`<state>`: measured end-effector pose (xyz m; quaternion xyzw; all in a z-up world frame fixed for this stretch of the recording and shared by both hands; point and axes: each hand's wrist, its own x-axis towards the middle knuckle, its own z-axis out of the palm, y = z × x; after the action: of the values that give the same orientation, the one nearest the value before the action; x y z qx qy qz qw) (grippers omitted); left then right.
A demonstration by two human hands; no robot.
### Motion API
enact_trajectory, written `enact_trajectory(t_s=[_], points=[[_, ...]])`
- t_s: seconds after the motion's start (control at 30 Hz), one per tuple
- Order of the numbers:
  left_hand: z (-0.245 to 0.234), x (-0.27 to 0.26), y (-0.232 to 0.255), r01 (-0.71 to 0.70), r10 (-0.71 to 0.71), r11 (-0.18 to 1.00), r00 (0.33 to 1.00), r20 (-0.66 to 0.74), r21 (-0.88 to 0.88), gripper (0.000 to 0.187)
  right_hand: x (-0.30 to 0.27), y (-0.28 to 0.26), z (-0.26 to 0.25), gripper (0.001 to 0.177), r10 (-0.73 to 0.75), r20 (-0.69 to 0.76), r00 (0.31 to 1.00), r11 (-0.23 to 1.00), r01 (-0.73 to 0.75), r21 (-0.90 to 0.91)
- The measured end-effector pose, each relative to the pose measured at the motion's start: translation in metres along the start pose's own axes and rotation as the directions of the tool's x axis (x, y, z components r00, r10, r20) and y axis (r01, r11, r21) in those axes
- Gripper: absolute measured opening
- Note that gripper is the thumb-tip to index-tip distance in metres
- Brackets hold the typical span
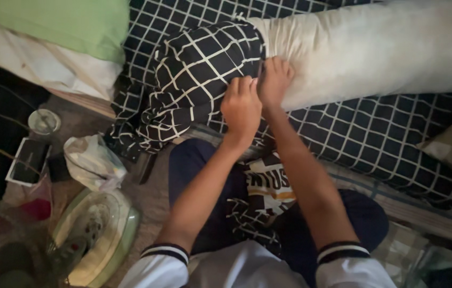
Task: The person puts a patterned pillowcase onto a long pillow by sliding the pillow into the opening and smoothing the fabric over its length.
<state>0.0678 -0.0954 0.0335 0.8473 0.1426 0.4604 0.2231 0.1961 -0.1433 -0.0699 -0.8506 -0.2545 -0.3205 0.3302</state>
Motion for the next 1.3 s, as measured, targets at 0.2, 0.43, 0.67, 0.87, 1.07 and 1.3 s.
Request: enact_trajectory(t_s=[0.2,0.43,0.67,0.87,1.07,1.3], points=[[0.015,-0.010,0.002,0.232,-0.230,0.907,0.972,0.046,-0.352,0.016,-0.008,-0.016,-0.002,0.031,-0.019,-0.062,0.998,1.000,0.017,-0.019],[-0.047,0.028,-0.061,0.279,-0.239,0.952,0.935,0.262,-0.127,0.007,0.020,-0.035,-0.066,0.016,0.005,0.047,0.999,0.998,-0.008,0.064],[-0.061,0.045,-0.150,0.072,-0.070,0.995,0.997,0.038,-0.066,0.043,0.041,-0.050,-0.071,0.012,0.123,-0.046,0.991,0.992,-0.121,0.039],[-0.039,0.044,-0.167,0.103,-0.112,0.991,0.988,0.103,0.089,0.061,0.030,-0.074,-0.060,0.019,0.187,-0.141,0.972,0.974,-0.164,0.156],[-0.036,0.050,-0.164,0.142,-0.150,0.986,0.984,0.097,0.086,0.061,0.045,-0.088,-0.076,0.027,0.346,0.211,0.914,0.925,-0.370,0.085],[-0.029,0.043,-0.178,0.185,-0.191,0.980,0.979,0.071,0.078,0.060,0.045,-0.093,-0.085,0.007,0.132,0.029,0.991,0.942,-0.135,0.308]])
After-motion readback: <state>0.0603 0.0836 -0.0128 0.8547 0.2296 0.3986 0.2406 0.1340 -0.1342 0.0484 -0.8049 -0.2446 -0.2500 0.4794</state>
